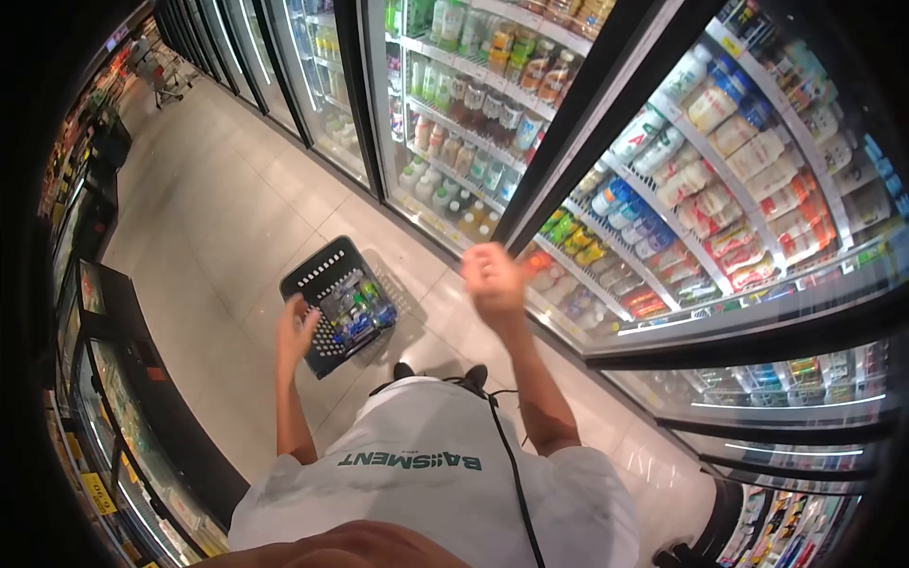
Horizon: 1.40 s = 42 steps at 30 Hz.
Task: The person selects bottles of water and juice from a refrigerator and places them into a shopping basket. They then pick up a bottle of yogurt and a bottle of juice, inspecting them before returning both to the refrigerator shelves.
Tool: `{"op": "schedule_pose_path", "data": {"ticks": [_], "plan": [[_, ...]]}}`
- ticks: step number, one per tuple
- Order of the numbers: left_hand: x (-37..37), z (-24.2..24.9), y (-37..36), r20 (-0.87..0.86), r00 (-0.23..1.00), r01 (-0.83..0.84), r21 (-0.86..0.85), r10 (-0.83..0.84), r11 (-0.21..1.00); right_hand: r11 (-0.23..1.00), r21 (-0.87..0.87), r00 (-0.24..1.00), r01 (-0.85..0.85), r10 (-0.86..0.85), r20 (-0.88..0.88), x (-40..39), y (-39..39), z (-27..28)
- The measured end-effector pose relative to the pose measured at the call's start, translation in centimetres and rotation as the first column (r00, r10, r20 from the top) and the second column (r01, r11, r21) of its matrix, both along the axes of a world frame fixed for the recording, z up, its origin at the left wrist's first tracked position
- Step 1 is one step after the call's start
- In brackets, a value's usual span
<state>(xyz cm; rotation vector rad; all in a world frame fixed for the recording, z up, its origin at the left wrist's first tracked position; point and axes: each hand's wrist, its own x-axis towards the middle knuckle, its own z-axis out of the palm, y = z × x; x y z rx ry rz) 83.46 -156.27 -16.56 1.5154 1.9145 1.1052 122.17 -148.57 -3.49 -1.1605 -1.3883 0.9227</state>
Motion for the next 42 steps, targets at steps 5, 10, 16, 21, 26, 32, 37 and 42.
{"op": "schedule_pose_path", "data": {"ticks": [5, 10, 16, 21, 26, 32, 37, 42], "plan": [[-1.4, -14.1, -9.1, -0.131, 0.944, 0.209, -0.470, -0.302, 0.858, 0.563, -0.758, 0.767, -0.331, 0.628, 0.132, -10.0, 0.8, -21.0], [-2.9, -19.7, -8.7, -0.156, 0.977, 0.057, -0.465, -0.146, 0.884, 0.198, -0.904, 0.872, -0.379, 0.402, -0.278, -18.7, -1.5, -26.8], [-1.7, -17.5, -5.0, -0.294, 0.921, 0.072, -0.520, -0.257, 0.851, 0.051, -0.974, 0.965, -0.223, 0.156, -0.213, -22.4, 1.6, -37.6], [-2.3, -18.2, -3.7, -0.448, 0.878, -0.015, -0.377, -0.168, 0.926, 0.110, -0.980, 0.912, -0.167, 0.395, -0.111, -24.1, 4.0, -34.7], [-1.3, -18.7, -2.1, -0.404, 0.910, -0.088, -0.400, -0.090, 0.912, 0.298, -0.954, 0.939, 0.015, 0.325, 0.116, -25.6, 5.6, -31.4], [-1.7, -20.3, 3.2, -0.404, 0.910, -0.080, -0.394, -0.094, 0.915, 0.345, -0.938, 0.933, 0.036, 0.326, 0.156, -26.2, 11.1, -31.5], [-4.3, -19.3, 8.8, -0.391, 0.907, -0.034, -0.437, -0.156, 0.899, 0.380, -0.924, 0.944, -0.037, 0.317, 0.093, -27.9, 16.2, -30.7], [-9.5, -19.1, 12.4, -0.457, 0.862, -0.029, -0.474, -0.217, 0.880, 0.344, -0.936, 0.968, -0.082, 0.252, 0.008, -32.2, 18.9, -32.8]]}}
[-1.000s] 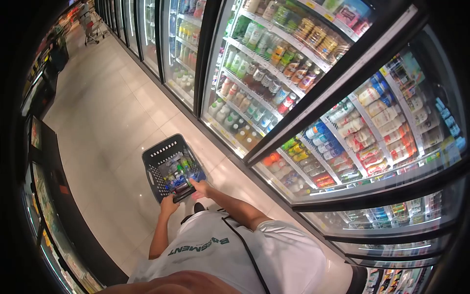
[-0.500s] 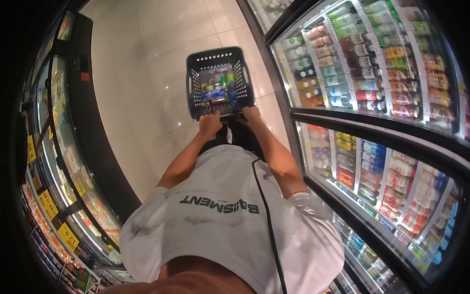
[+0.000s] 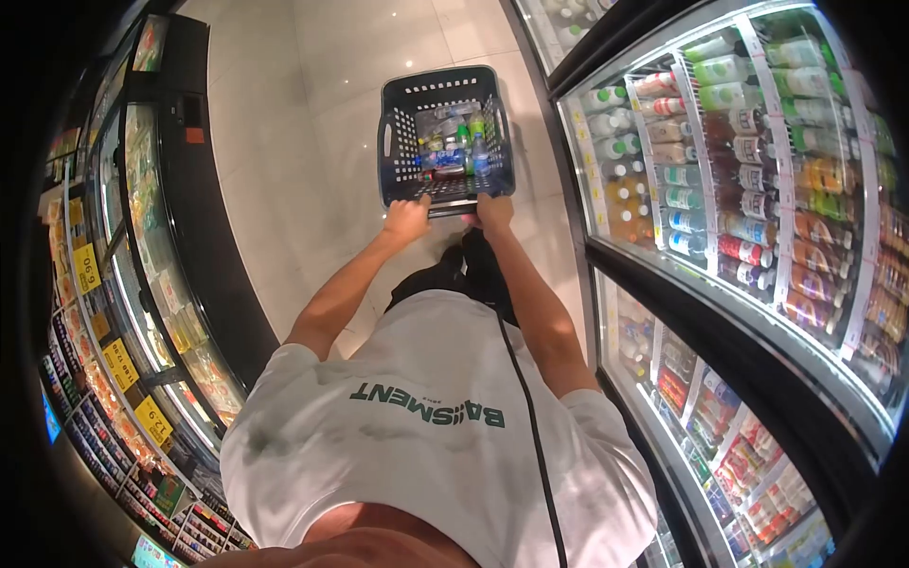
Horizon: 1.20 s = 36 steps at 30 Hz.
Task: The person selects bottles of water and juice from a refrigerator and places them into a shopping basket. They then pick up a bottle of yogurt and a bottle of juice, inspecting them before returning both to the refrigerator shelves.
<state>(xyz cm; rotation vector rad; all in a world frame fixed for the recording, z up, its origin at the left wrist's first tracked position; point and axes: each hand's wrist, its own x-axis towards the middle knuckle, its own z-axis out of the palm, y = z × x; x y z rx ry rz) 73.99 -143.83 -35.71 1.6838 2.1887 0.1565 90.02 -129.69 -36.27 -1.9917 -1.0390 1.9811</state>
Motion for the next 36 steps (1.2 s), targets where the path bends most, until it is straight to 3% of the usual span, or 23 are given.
{"op": "schedule_pose_path", "data": {"ticks": [10, 15, 19, 22, 27, 28, 30, 34, 36], "plan": [[-10.9, 0.0, 3.4, -0.111, 0.994, -0.024, -0.140, 0.009, 0.990, 0.977, -0.187, 0.991, 0.103, -0.117, -0.067, -10.7, 1.3, 1.3], [-15.5, 0.0, 3.1, -0.115, 0.993, -0.009, -0.167, -0.010, 0.986, 0.964, -0.266, 0.996, 0.027, -0.048, -0.074, -14.7, 0.9, 1.0], [-20.0, -0.3, 2.4, -0.111, 0.991, 0.047, -0.192, -0.069, 0.980, 0.955, -0.293, 0.992, 0.055, -0.086, -0.094, -18.2, -0.3, 1.0], [-24.0, -0.4, 0.9, -0.115, 0.985, 0.110, -0.138, -0.127, 0.984, 0.916, -0.392, 0.977, -0.082, -0.004, -0.214, -19.9, -1.9, 0.3], [-26.6, -0.1, -1.5, -0.072, 0.986, 0.149, -0.059, -0.153, 0.987, 0.875, -0.389, 0.957, -0.289, 0.273, -0.097, -23.0, -3.7, 1.3], [-26.4, 0.0, -1.7, -0.057, 0.987, 0.149, -0.024, -0.150, 0.989, 0.841, -0.405, 0.930, -0.358, 0.362, -0.069, -22.9, -3.3, 1.2], [-26.9, 1.1, -1.0, 0.071, 0.990, 0.128, -0.113, -0.120, 0.985, 0.753, -0.446, 0.846, -0.483, 0.533, -0.016, -22.2, -1.3, 1.0], [-29.1, 4.3, -0.1, 0.446, 0.891, 0.188, -0.198, -0.082, 0.962, 0.609, -0.235, 0.535, -0.758, 0.786, 0.310, -22.0, 4.4, -0.3], [-30.1, 5.6, 0.1, 0.538, 0.842, -0.008, 0.068, -0.029, 0.998, 0.416, 0.110, 0.410, -0.903, 0.754, 0.513, -21.9, 7.1, -3.0]]}}
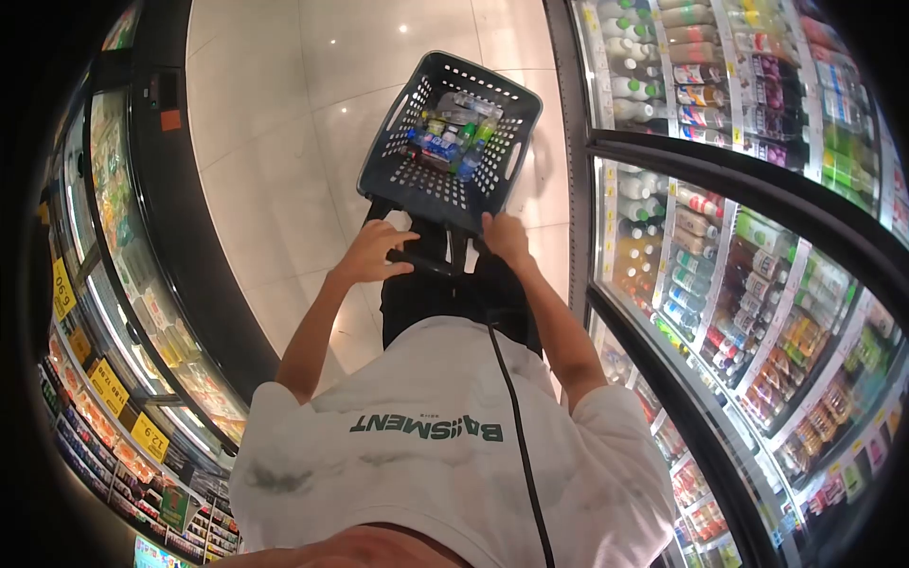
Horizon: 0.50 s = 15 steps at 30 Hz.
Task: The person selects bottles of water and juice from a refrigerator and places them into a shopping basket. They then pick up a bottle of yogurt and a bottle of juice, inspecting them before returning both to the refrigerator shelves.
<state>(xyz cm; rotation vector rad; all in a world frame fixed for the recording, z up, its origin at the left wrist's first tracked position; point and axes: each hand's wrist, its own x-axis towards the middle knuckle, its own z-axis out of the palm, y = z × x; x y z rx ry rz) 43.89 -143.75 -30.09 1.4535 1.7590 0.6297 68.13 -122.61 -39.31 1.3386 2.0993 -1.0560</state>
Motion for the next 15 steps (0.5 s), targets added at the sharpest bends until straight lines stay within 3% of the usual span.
{"op": "schedule_pose_path", "data": {"ticks": [1, 2, 4, 5, 8, 10, 11, 13, 15], "plan": [[-0.2, 0.2, 0.2, 0.064, 0.993, -0.109, 0.125, 0.101, 0.986, 0.994, 0.102, 0.998, 0.023, -0.017, -0.062, -1.4, 1.4, 1.0], [0.6, -0.5, 0.7, -0.029, 0.940, -0.336, 0.119, 0.341, 0.934, 0.994, 0.107, 0.995, 0.032, -0.022, -0.094, -2.2, 2.6, -0.7], [4.1, -2.8, 1.4, -0.211, 0.644, -0.720, 0.155, 0.735, 0.676, 0.994, 0.102, 0.989, 0.043, -0.027, -0.147, -3.4, 5.2, -5.4], [5.2, -4.4, 1.4, -0.348, 0.572, -0.764, 0.106, 0.743, 0.637, 0.983, -0.088, 0.979, 0.160, -0.169, -0.111, -5.1, 6.3, -6.5], [5.3, -4.6, 4.5, -0.413, 0.435, -0.871, 0.031, 0.800, 0.490, 0.985, -0.145, 0.990, -0.091, 0.073, -0.125, -7.2, 8.9, -17.7], [4.6, -5.0, 5.7, -0.394, 0.360, -0.895, 0.110, 0.846, 0.432, 0.970, -0.104, 0.975, -0.218, 0.213, -0.059, -8.1, 9.4, -25.5], [4.7, -5.3, 5.6, -0.418, 0.351, -0.903, 0.085, 0.838, 0.421, 0.975, -0.015, 0.972, -0.222, 0.223, 0.079, -8.7, 9.0, -26.9], [5.4, -5.6, 4.2, -0.449, 0.364, -0.904, 0.038, 0.816, 0.425, 0.980, -0.144, 0.968, -0.136, 0.162, 0.190, -9.5, 8.9, -25.2], [5.3, -5.8, 4.3, -0.454, 0.390, -0.895, 0.019, 0.801, 0.446, 0.975, -0.153, 0.947, -0.163, 0.198, 0.254, -8.0, 6.9, -25.5]]}}
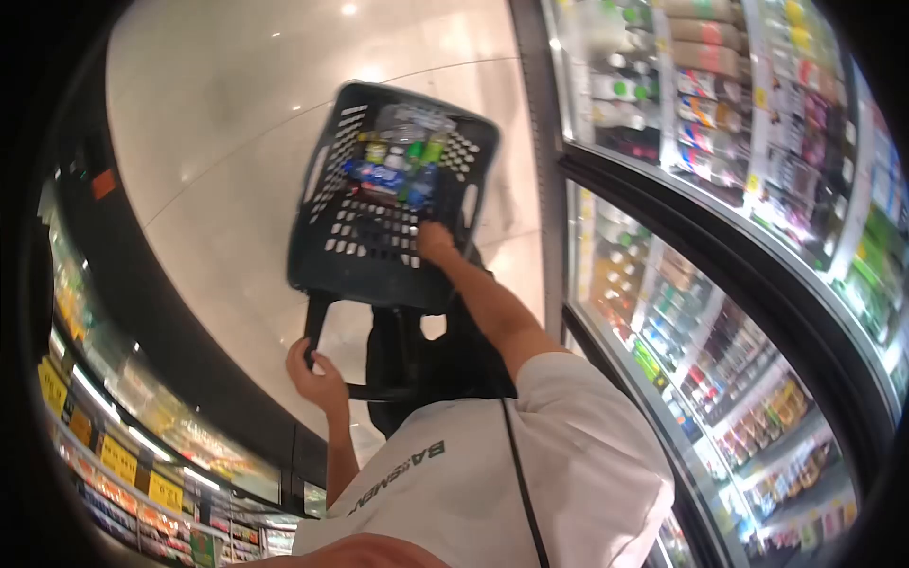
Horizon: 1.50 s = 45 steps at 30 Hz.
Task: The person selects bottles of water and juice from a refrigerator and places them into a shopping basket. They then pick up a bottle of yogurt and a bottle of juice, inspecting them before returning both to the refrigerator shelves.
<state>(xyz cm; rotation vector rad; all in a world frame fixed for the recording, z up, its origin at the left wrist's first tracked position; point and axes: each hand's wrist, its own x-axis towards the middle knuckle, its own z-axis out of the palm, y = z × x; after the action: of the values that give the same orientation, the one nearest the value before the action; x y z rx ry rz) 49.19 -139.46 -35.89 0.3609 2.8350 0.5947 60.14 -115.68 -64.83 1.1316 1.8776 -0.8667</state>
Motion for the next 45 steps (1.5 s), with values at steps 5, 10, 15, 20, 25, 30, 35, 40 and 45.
{"op": "schedule_pose_path", "data": {"ticks": [5, 10, 15, 20, 25, 30, 35, 40, 45], "plan": [[-0.4, 0.8, 1.4, 0.011, 0.998, 0.056, -0.060, -0.056, 0.997, 0.978, -0.163, 0.968, -0.127, 0.086, -0.237, 4.1, -5.2, 2.6], [0.3, 1.6, 0.6, 0.025, 0.991, 0.134, -0.171, -0.131, 0.976, 0.991, -0.114, 0.945, 0.066, -0.099, -0.311, 0.7, -7.3, 14.2], [0.3, 2.1, -1.0, 0.080, 0.956, 0.291, -0.178, -0.281, 0.940, 0.986, -0.125, 0.838, 0.108, -0.159, -0.522, -1.5, -10.4, 23.7], [0.1, 2.5, -1.8, 0.118, 0.904, 0.427, -0.165, -0.412, 0.889, 0.985, -0.071, 0.789, 0.156, -0.167, -0.591, 0.9, -16.1, 27.8], [0.5, 2.6, -3.0, 0.116, 0.885, 0.466, -0.191, -0.452, 0.864, 0.987, -0.014, 0.773, 0.160, -0.134, -0.620, 4.8, -19.7, 27.7], [0.6, 0.2, -3.2, 0.011, 0.907, 0.418, -0.152, -0.421, 0.896, 0.979, 0.072, 0.640, 0.189, -0.067, -0.766, 6.7, -20.6, 28.4], [0.8, -0.4, -3.9, 0.027, 0.918, 0.396, -0.092, -0.395, 0.914, 0.985, 0.153, 0.612, 0.073, 0.077, -0.787, 8.3, -20.7, 27.5], [0.4, -0.4, -4.6, 0.093, 0.929, 0.369, -0.159, -0.358, 0.916, 0.981, 0.103, 0.556, 0.164, -0.005, -0.831, 8.5, -22.5, 31.7], [1.1, -0.2, -6.3, 0.089, 0.922, 0.384, -0.093, -0.376, 0.919, 0.987, 0.121, 0.533, 0.105, 0.047, -0.845, 9.3, -23.6, 30.9]]}}
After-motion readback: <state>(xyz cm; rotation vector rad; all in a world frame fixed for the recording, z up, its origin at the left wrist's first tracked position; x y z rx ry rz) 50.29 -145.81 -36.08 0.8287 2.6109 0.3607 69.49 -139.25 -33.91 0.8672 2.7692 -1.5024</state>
